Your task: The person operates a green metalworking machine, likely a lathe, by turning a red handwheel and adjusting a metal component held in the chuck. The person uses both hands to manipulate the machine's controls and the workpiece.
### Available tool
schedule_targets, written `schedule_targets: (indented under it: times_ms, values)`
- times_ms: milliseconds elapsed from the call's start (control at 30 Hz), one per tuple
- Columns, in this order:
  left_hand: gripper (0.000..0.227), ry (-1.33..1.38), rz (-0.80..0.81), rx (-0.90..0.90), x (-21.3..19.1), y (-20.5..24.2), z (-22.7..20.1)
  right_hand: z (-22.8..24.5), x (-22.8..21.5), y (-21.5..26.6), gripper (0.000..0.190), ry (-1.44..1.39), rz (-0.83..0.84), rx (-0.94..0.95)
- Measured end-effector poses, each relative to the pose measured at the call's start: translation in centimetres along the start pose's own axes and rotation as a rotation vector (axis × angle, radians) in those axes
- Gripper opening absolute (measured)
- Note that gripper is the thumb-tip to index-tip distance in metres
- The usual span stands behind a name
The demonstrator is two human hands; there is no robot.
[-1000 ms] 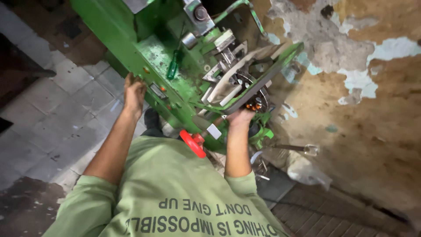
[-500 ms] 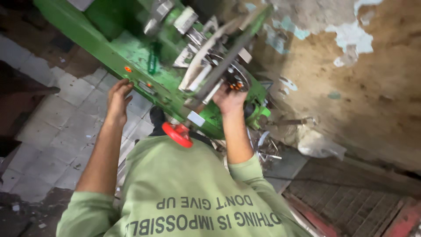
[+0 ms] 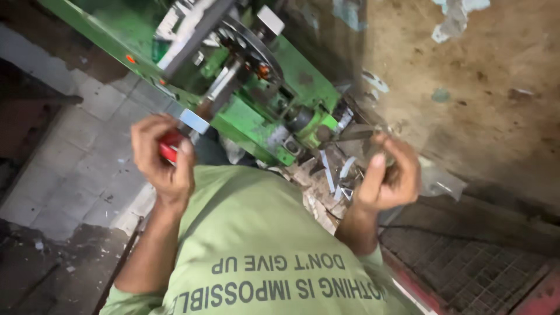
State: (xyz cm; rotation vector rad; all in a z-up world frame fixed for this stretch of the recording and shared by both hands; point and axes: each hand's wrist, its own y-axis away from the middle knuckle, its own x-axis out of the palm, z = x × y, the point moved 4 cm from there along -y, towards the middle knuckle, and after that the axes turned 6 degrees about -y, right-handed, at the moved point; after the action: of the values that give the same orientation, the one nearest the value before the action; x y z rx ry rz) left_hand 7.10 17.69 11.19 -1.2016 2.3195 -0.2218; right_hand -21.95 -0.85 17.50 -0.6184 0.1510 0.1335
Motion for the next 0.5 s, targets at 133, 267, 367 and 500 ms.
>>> schedule_targets:
  times_ms: [133, 267, 367, 500]
  values:
    - [0.022, -0.159, -0.083, 0.105, 1.3, -1.5, -1.7, -2.6, 0.5, -4.4, 0.016, 0.470, 0.134, -0.114]
    - [0.019, -0.280, -0.084, 0.272, 1.5, -2.2, -3.3, -4.9, 1.7, -5.9, 0.010, 0.506, 0.073, -0.104]
    - [0.017, -0.351, -0.056, 0.329, 1.8, -3.4, -3.9, -6.0, 1.8, -5.4, 0.009, 0.494, -0.037, -0.088]
    - [0.017, -0.386, -0.040, 0.314, 2.4, -4.2, -4.0, -7.8, 1.5, -4.2, 0.012, 0.351, -0.193, 0.006]
